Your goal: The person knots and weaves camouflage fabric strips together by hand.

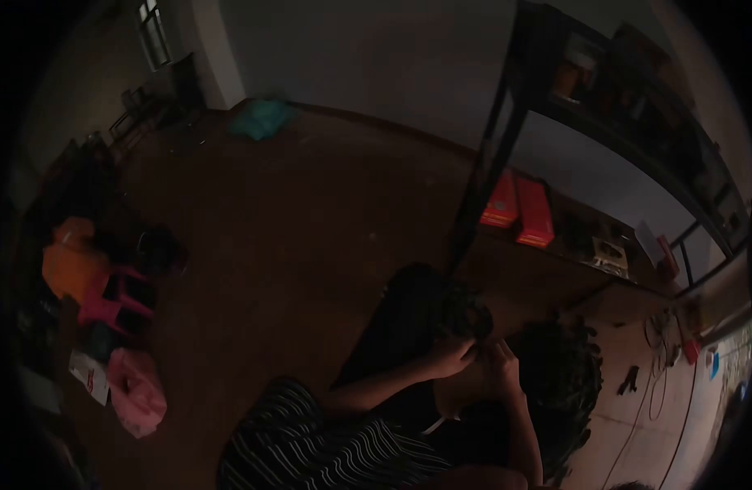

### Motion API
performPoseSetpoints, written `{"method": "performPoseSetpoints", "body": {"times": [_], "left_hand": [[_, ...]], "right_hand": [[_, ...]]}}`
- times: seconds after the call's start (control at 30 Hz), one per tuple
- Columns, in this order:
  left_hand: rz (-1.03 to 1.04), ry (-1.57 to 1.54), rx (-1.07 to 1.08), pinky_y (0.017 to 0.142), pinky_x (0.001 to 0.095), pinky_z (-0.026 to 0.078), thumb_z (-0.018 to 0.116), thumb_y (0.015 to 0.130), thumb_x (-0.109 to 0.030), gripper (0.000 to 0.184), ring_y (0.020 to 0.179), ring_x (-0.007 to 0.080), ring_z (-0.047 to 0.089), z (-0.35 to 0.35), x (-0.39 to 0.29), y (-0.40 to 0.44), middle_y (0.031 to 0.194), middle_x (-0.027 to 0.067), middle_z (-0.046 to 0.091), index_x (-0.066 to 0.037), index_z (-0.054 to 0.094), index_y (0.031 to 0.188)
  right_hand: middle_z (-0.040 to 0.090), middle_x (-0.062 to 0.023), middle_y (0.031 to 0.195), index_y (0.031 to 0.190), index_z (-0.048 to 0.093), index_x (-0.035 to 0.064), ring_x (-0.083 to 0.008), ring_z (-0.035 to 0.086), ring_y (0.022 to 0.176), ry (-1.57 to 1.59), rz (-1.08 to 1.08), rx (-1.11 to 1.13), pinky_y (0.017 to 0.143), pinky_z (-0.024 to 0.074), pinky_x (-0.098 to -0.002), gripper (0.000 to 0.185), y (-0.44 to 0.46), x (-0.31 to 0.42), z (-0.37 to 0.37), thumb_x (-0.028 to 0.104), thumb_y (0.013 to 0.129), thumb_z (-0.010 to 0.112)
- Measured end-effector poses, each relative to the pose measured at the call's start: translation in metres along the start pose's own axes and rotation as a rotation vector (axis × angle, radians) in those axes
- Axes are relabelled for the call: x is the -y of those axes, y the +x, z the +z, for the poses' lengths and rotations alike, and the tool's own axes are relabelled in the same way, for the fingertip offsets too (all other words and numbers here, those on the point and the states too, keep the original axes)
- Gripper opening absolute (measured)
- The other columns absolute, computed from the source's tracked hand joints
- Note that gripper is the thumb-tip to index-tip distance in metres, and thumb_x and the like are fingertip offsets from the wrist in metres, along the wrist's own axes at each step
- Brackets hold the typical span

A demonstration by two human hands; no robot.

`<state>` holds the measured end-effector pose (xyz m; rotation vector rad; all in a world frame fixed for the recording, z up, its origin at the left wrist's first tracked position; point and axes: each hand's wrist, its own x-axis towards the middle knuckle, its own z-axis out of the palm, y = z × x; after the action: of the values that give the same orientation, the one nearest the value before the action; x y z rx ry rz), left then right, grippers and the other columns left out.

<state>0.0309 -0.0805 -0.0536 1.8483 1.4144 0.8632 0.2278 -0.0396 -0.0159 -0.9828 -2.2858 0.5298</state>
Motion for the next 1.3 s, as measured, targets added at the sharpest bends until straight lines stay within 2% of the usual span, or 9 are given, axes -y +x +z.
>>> {"method": "performPoseSetpoints", "body": {"times": [0.2,0.5,0.67,0.7,0.77,0.93,1.07,1.2,1.3], "left_hand": [[0.060,0.013,-0.101,0.083,0.0503,0.056,0.069,0.090,-0.012,0.025,0.097,0.0447,0.069,0.003,0.014,-0.029,0.100,0.0269,0.069,0.007,0.065,0.105],[-0.092,0.067,-0.100,0.072,0.0526,0.057,0.061,0.096,-0.036,0.046,0.074,0.0450,0.071,-0.007,-0.001,0.020,0.078,0.0266,0.071,0.004,0.075,0.078],[0.053,0.113,-0.087,0.075,0.0501,0.057,0.057,0.102,-0.029,0.032,0.077,0.0437,0.072,0.032,-0.007,0.100,0.081,0.0259,0.070,0.001,0.067,0.098],[0.339,0.249,-0.107,0.072,0.0513,0.057,0.058,0.100,-0.022,0.024,0.077,0.0440,0.071,0.043,-0.001,0.107,0.081,0.0244,0.070,0.000,0.066,0.095],[0.006,0.048,0.055,0.071,0.0550,0.056,0.055,0.098,-0.012,0.016,0.086,0.0445,0.072,0.018,-0.027,0.121,0.087,0.0259,0.071,0.003,0.062,0.097],[-0.082,0.044,0.219,0.073,0.0553,0.055,0.049,0.110,-0.025,0.028,0.087,0.0496,0.069,0.039,-0.044,0.139,0.087,0.0258,0.072,0.001,0.057,0.109],[-0.136,-0.121,0.322,0.074,0.0484,0.055,0.048,0.113,-0.030,0.033,0.085,0.0416,0.073,0.031,-0.057,0.135,0.087,0.0207,0.074,0.002,0.057,0.112],[-0.125,-0.291,0.290,0.082,0.0340,0.052,0.054,0.112,-0.021,0.032,0.083,0.0167,0.067,0.025,-0.040,0.116,0.085,0.0066,0.068,-0.001,0.055,0.137],[-0.193,-0.405,0.290,0.091,0.0335,0.053,0.062,0.108,-0.012,0.034,0.093,0.0136,0.067,0.015,-0.038,0.099,0.100,0.0054,0.069,-0.002,0.053,0.140]], "right_hand": [[0.072,-0.0170,0.095,0.099,0.071,0.0016,-0.0372,0.071,0.080,-0.220,-0.390,0.348,0.064,0.0576,-0.0450,0.014,0.001,-0.038,0.020,0.003,0.086,0.068],[0.061,-0.0153,0.085,0.093,0.058,0.0045,-0.0409,0.064,0.072,-0.317,-0.566,0.158,0.058,0.0506,-0.0475,0.010,0.054,-0.026,-0.006,0.001,0.085,0.062],[0.063,-0.0154,0.089,0.100,0.055,0.0058,-0.0395,0.068,0.075,-0.362,-0.239,0.060,0.061,0.0560,-0.0494,0.019,0.065,-0.065,-0.047,-0.001,0.086,0.065],[0.064,-0.0148,0.090,0.101,0.056,0.0057,-0.0387,0.069,0.079,-0.380,-0.244,0.036,0.063,0.0564,-0.0483,0.018,0.065,-0.074,-0.057,-0.001,0.086,0.063],[0.067,-0.0148,0.095,0.104,0.060,0.0057,-0.0396,0.070,0.084,-0.343,-0.212,-0.046,0.066,0.0556,-0.0481,0.020,0.083,-0.081,-0.066,-0.004,0.087,0.059],[0.063,-0.0073,0.093,0.105,0.056,0.0077,-0.0299,0.071,0.079,-0.345,-0.135,-0.007,0.062,0.0574,-0.0385,0.024,0.041,-0.137,-0.078,0.004,0.082,0.064],[0.068,-0.0074,0.092,0.104,0.059,0.0056,-0.0319,0.072,0.081,-0.255,-0.067,-0.031,0.065,0.0585,-0.0396,0.027,0.030,-0.128,-0.088,-0.011,0.083,0.063],[0.068,-0.0083,0.093,0.103,0.062,0.0047,-0.0320,0.072,0.080,-0.130,-0.056,0.011,0.066,0.0580,-0.0392,0.024,0.038,-0.111,-0.093,-0.006,0.084,0.071],[0.064,-0.0057,0.090,0.102,0.058,0.0061,-0.0275,0.071,0.075,-0.112,-0.167,0.011,0.059,0.0570,-0.0382,0.027,0.040,-0.091,-0.099,-0.002,0.078,0.068]]}}
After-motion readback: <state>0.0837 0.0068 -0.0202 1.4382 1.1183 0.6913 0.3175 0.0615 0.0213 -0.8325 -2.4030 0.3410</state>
